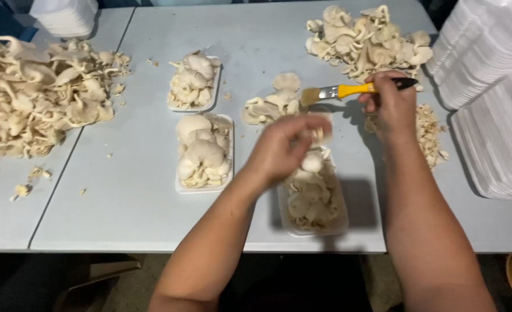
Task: Cleaning oyster mushrooms with a brush and packing them into styrofoam trays
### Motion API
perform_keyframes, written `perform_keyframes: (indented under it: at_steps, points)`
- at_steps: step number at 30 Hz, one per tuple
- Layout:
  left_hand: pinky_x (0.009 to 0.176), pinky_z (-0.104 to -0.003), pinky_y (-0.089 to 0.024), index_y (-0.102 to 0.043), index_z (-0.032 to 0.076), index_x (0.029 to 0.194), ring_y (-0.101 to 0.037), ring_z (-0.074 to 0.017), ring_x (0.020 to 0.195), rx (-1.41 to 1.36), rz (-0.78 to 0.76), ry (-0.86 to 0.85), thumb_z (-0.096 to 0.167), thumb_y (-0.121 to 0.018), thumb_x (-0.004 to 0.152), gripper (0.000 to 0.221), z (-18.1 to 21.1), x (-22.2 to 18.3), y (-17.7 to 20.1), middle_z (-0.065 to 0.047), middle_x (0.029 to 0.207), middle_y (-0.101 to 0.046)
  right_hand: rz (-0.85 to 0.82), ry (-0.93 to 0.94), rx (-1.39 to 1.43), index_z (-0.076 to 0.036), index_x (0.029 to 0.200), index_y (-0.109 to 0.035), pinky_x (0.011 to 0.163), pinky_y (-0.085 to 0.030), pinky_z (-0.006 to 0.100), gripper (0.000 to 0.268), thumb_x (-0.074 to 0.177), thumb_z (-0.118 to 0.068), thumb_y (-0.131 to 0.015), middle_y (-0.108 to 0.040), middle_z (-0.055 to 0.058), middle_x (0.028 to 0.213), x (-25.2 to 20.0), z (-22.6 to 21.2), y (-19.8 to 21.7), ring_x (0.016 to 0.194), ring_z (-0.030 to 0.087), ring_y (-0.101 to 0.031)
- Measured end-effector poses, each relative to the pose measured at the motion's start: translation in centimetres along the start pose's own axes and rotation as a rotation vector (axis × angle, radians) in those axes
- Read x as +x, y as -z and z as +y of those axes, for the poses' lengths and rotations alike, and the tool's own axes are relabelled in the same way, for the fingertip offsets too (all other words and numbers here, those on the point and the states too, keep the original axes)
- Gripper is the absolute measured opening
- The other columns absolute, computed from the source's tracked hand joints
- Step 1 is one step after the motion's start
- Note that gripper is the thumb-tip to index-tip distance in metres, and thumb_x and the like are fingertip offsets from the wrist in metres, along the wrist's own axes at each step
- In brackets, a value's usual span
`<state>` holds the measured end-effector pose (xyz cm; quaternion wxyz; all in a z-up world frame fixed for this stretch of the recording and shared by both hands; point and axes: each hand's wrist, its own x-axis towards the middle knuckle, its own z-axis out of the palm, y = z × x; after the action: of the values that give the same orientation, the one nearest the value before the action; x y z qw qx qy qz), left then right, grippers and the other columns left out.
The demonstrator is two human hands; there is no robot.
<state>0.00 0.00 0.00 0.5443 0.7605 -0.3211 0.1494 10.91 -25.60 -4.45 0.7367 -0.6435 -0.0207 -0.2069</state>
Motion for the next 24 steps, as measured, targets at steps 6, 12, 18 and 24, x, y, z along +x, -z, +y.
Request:
perform_keyframes:
  at_steps: [6,12,18,24]
  points:
    - [0.095,-0.037,-0.054,-0.078,0.023,0.114,-0.07,-0.0295,0.101,0.229,-0.239,-0.118,-0.015,-0.059,0.08,0.055,-2.1,-3.2,-2.5,-0.005,0.099,-0.078,-0.043,0.048,-0.034,-0.003,0.103,-0.066,0.048,-0.053,0.026,0.021,0.102,-0.023,-0.06,-0.064,0.019,0.067,-0.3,-0.2,-0.2,0.043,0.012,-0.051]
    - [0.1,-0.046,-0.053,-0.076,0.016,0.116,-0.07,-0.0342,0.106,-0.09,-0.411,-0.038,-0.018,-0.059,0.08,0.052,0.0,-2.2,0.1,-0.009,0.107,-0.077,-0.084,0.076,-0.098,-0.002,0.103,-0.066,0.05,-0.053,0.026,0.021,0.106,-0.021,-0.057,-0.066,0.02,0.07,-0.9,-1.2,-0.4,0.047,0.012,-0.052]
    - [0.099,-0.046,-0.054,-0.076,0.012,0.116,-0.071,-0.0325,0.105,-0.091,-0.252,0.128,-0.016,-0.052,0.085,0.048,0.1,-1.5,1.9,-0.011,0.108,-0.076,-0.081,0.091,-0.072,-0.002,0.101,-0.065,0.048,-0.049,0.024,0.02,0.105,-0.02,-0.058,-0.065,0.019,0.067,-0.6,-0.7,-0.4,0.045,0.011,-0.049]
    - [0.085,-0.035,-0.06,-0.08,0.016,0.105,-0.074,-0.0268,0.095,0.027,0.047,0.206,-0.004,-0.066,0.086,0.031,-2.1,-1.6,1.9,-0.005,0.099,-0.076,-0.056,0.091,-0.099,-0.004,0.101,-0.067,0.048,-0.046,0.024,0.02,0.103,-0.023,-0.06,-0.065,0.018,0.067,-0.8,-1.2,-0.5,0.045,0.012,-0.05]
